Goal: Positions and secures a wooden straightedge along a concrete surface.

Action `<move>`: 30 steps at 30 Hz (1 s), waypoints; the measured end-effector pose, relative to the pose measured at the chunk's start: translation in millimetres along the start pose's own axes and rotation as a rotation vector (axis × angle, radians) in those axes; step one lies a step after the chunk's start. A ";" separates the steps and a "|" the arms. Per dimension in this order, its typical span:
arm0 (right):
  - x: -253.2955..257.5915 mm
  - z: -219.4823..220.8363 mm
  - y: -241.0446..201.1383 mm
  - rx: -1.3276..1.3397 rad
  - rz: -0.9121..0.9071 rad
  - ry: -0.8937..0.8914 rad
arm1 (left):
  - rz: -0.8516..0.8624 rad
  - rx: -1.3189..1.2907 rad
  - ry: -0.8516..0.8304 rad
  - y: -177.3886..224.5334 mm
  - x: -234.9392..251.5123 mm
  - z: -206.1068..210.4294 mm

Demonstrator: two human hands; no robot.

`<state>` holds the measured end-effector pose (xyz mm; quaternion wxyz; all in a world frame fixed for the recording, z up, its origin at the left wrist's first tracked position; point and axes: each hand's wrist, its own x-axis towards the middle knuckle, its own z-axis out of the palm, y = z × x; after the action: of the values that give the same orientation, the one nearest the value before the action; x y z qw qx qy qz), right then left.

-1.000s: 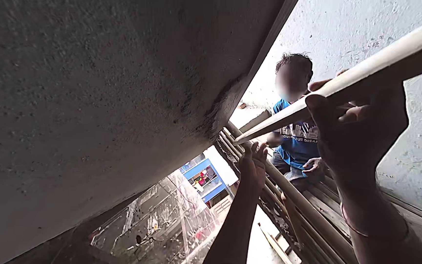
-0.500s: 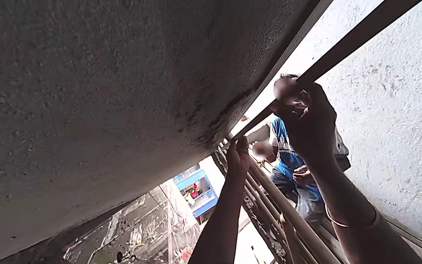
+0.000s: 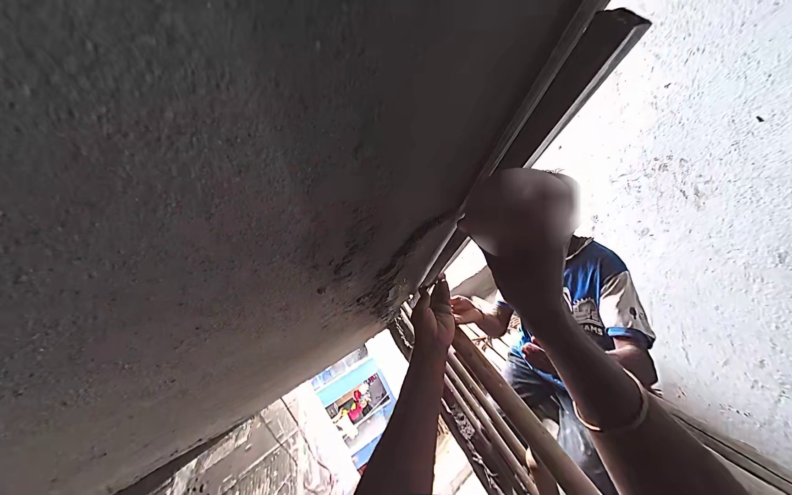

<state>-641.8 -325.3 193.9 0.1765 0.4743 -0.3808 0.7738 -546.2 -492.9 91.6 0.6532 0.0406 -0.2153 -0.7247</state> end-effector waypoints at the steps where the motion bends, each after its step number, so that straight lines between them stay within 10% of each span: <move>1: -0.2 1.0 1.5 0.021 -0.009 0.006 | 0.000 -0.002 -0.008 0.7 1.2 -0.2; 30: 6.0 5.7 -3.0 0.113 -0.023 -0.013 | -0.008 0.028 0.011 7.0 8.4 -2.4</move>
<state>-639.3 -328.3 201.8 0.1561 0.4928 -0.3323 0.7889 -540.1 -502.0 93.8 0.6507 0.0545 -0.2215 -0.7242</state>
